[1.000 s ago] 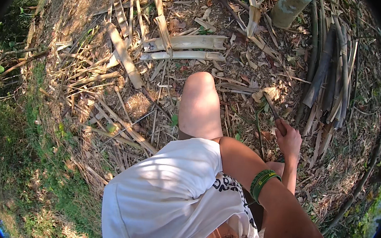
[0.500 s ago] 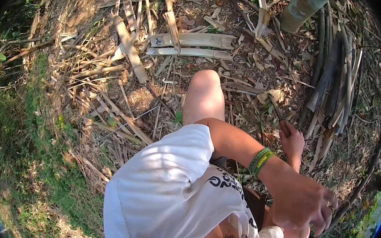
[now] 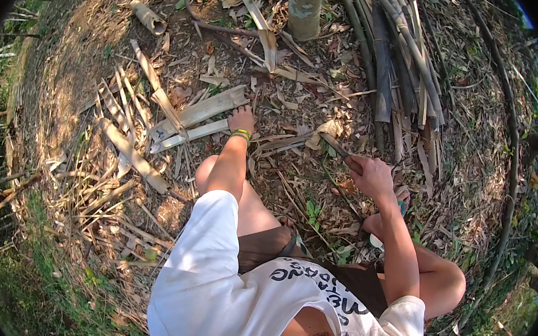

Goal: The person whittles and strips layers from bamboo pieces using a machete while squatting on the ground, handling individual strips and adding them to a stack.

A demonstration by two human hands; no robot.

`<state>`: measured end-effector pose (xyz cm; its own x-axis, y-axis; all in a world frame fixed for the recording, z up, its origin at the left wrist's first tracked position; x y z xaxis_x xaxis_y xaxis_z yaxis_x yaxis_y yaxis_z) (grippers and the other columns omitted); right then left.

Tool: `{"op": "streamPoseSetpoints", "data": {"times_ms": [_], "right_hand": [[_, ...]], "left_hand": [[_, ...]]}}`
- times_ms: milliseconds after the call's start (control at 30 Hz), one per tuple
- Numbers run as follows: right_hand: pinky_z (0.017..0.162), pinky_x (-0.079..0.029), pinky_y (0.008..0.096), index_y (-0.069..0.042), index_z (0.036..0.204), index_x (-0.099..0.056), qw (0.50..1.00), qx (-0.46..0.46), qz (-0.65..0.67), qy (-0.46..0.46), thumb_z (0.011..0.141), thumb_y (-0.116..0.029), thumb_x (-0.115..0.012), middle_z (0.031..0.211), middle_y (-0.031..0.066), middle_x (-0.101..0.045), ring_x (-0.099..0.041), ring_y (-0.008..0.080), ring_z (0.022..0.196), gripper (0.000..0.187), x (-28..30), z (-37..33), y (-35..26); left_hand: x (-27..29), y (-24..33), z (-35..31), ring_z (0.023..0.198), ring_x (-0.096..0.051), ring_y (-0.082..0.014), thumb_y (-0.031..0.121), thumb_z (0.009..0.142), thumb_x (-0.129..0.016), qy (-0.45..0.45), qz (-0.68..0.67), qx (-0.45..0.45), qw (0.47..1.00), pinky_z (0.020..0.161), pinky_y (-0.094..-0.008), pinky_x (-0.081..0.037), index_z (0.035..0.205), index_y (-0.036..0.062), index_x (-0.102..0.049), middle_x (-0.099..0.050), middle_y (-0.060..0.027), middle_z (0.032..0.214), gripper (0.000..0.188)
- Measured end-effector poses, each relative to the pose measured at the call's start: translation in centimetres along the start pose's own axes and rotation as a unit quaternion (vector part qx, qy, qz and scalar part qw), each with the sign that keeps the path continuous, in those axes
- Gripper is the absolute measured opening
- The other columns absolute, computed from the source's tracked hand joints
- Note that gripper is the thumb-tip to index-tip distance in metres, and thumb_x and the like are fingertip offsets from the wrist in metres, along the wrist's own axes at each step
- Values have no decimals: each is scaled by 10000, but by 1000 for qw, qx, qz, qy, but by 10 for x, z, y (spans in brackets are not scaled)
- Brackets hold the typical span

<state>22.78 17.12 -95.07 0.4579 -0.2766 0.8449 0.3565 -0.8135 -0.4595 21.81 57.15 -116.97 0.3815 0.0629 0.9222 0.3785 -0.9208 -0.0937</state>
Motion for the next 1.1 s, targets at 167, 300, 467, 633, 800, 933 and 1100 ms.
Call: {"op": "streamPoseSetpoints", "data": {"times_ms": [167, 300, 467, 633, 800, 933, 1100], "right_hand": [[723, -550, 458, -184, 1012, -725, 999, -21, -19, -25, 790, -217, -669, 812, 107, -706, -684, 325, 798, 231, 3, -2, 8], [709, -550, 462, -188, 982, -726, 999, -21, -33, -31, 800, -202, -645, 797, 110, -703, -686, 328, 783, 200, 1, -1, 6], [698, -552, 462, -195, 974, -727, 999, -37, -20, -34, 811, -202, -633, 784, 110, -701, -686, 331, 764, 189, -6, -11, 23], [698, -558, 455, -189, 973, -730, 999, -27, -24, -33, 811, -195, -635, 779, 105, -699, -688, 323, 766, 188, -1, -11, 13], [706, -562, 452, -191, 992, -740, 999, -37, -19, -22, 801, -177, -637, 779, 114, -696, -691, 324, 776, 217, -3, -16, 19], [701, -566, 448, -200, 1017, -741, 998, -55, -10, -30, 807, -170, -622, 793, 128, -693, -692, 329, 779, 244, -6, -18, 22], [664, -565, 448, -213, 1049, -728, 998, -50, -11, -29, 830, -182, -619, 779, 133, -686, -690, 331, 739, 247, -11, -25, 23]], "left_hand": [[17, 4, 4, 1056, -658, -284, 199, 948, -538, -19, 140, -152, 978, 890, -453, -522, 1030, 124, -730, -695, -73, 1095, 221], [84, 34, 9, 900, -691, -366, 230, 863, -668, 42, 77, -254, 963, 771, -480, -558, 1053, 72, -671, -688, -150, 1020, 247], [281, 120, -26, 841, -637, -445, 235, 851, -712, 146, -107, -349, 920, 734, -512, -520, 940, -12, -587, -647, -224, 912, 291], [436, 164, -52, 608, -487, -339, 228, 881, -726, 344, -235, -426, 803, 576, -420, -409, 796, -19, -477, -505, -163, 700, 361], [488, 223, -76, 618, -513, -333, 322, 903, -713, 483, -279, -419, 717, 558, -420, -417, 797, 10, -489, -501, -143, 737, 399], [448, 280, -55, 697, -608, -348, 303, 905, -697, 522, -256, -397, 710, 594, -445, -519, 881, 63, -492, -532, -120, 876, 316], [293, 352, -15, 945, -558, -389, 209, 829, -755, 386, -332, -439, 740, 774, -487, -484, 957, 51, -494, -504, -153, 997, 331]]}}
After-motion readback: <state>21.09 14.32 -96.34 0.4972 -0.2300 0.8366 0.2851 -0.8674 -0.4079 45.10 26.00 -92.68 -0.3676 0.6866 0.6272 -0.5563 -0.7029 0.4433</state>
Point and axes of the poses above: each hand's wrist, its own z-axis towards the middle knuckle, its own x-axis out of the back of the hand, y = z × x, the point moved 4 cm from there along z, towards the middle knuckle
